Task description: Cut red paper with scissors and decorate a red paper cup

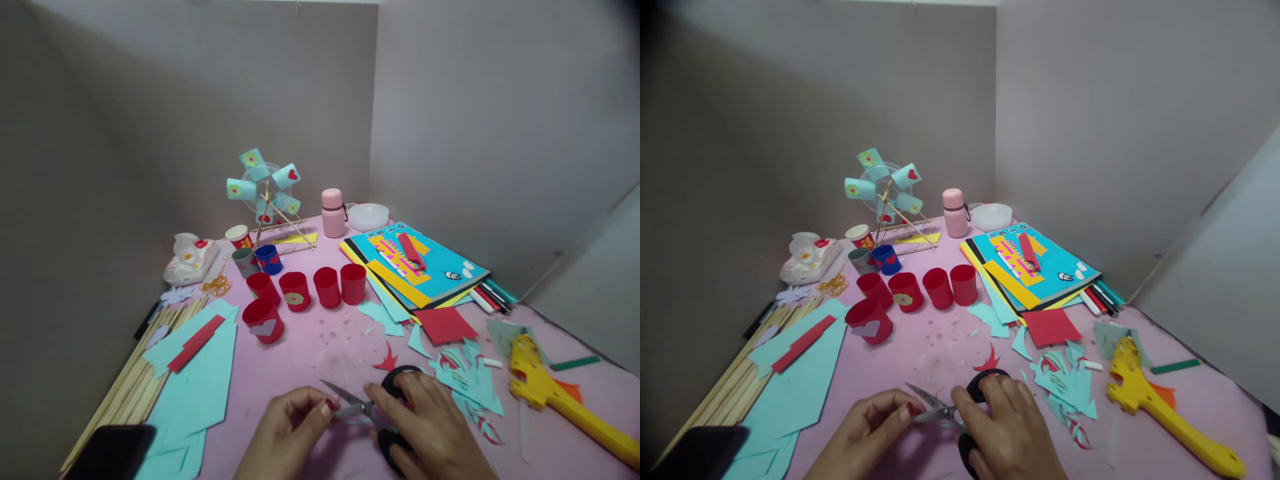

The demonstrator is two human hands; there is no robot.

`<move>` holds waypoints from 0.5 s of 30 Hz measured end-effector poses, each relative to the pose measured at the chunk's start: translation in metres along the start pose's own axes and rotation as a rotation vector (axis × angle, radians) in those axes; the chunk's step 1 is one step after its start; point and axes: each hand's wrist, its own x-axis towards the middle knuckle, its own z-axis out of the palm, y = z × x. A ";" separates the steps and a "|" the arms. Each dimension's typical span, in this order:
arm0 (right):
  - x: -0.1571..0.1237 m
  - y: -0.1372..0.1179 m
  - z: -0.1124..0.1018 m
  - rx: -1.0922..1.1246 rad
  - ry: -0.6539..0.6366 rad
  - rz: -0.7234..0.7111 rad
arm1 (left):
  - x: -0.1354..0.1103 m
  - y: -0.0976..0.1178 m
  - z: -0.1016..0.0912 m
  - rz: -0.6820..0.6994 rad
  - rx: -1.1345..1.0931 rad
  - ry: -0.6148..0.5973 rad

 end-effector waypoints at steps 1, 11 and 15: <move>0.000 0.001 0.000 -0.015 0.006 -0.020 | 0.000 0.000 0.001 -0.011 -0.008 -0.017; 0.004 0.003 0.002 -0.052 0.076 -0.109 | 0.005 -0.017 0.013 -0.034 -0.227 0.057; 0.002 0.005 -0.002 -0.041 0.000 -0.119 | 0.007 -0.025 0.008 -0.076 -0.330 0.217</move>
